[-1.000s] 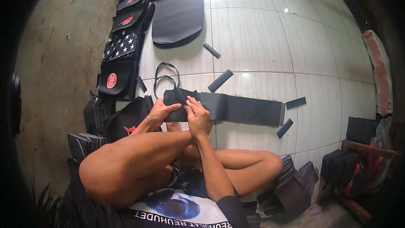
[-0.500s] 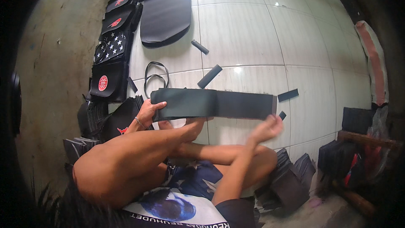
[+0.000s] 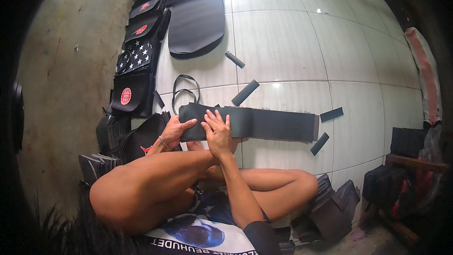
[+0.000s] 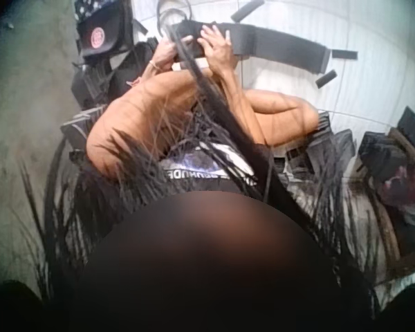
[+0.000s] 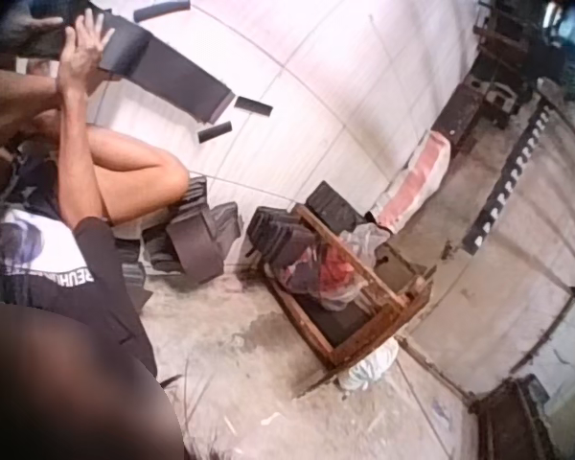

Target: The person sits on the floor and assembles black fabric bags by folding and pressing the edges together. They handle multiple bag components and straps, repeatedly folding and smoothing the material to form the bag structure.

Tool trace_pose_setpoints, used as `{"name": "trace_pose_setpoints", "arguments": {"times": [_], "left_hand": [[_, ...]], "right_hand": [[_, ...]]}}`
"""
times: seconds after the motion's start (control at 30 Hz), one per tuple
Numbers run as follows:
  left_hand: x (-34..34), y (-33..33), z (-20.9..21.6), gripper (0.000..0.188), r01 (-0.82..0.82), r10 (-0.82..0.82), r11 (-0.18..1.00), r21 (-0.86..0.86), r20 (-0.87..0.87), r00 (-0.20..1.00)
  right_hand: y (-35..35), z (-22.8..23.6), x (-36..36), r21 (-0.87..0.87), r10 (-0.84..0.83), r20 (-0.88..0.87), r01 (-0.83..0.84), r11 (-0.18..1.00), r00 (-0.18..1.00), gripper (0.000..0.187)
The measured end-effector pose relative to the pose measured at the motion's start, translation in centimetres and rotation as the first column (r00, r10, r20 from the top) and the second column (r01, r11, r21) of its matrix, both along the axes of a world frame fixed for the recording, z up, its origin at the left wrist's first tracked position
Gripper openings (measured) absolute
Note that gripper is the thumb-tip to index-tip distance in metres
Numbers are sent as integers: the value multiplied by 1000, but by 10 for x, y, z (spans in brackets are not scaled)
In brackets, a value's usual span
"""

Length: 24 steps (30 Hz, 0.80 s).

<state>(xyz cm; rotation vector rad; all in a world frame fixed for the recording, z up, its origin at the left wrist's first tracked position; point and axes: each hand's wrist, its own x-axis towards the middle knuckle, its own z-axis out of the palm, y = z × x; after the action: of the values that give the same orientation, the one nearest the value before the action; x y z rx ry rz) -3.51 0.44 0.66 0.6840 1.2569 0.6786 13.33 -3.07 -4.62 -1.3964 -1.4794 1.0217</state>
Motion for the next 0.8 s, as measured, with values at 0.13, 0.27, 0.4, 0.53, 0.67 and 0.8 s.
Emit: {"name": "trace_pose_setpoints", "arguments": {"times": [0.13,0.27,0.4,0.53,0.67,0.8], "left_hand": [[3,-3,1,26,-31,33,997,71,-36,999],[11,0,6,25,-12,15,997,76,-42,999],[6,4,2,26,-18,19,999,47,-22,1000],[-2,6,0,25,-28,31,999,39,-67,997],[-3,5,-8,26,-41,42,999,18,-40,998],[-12,0,-6,27,-56,57,998,2,-39,998]], "right_hand": [[-1,9,-10,41,-23,-43,25,999,999,44],[1,7,-3,3,-70,-120,71,997,990,34],[4,10,17,-146,-266,-334,230,962,904,23],[-20,-31,131,-246,-607,-487,568,786,628,11],[-57,-65,237,-103,-989,-101,988,117,107,10],[-14,-4,131,38,-772,-259,805,593,581,22]]}}
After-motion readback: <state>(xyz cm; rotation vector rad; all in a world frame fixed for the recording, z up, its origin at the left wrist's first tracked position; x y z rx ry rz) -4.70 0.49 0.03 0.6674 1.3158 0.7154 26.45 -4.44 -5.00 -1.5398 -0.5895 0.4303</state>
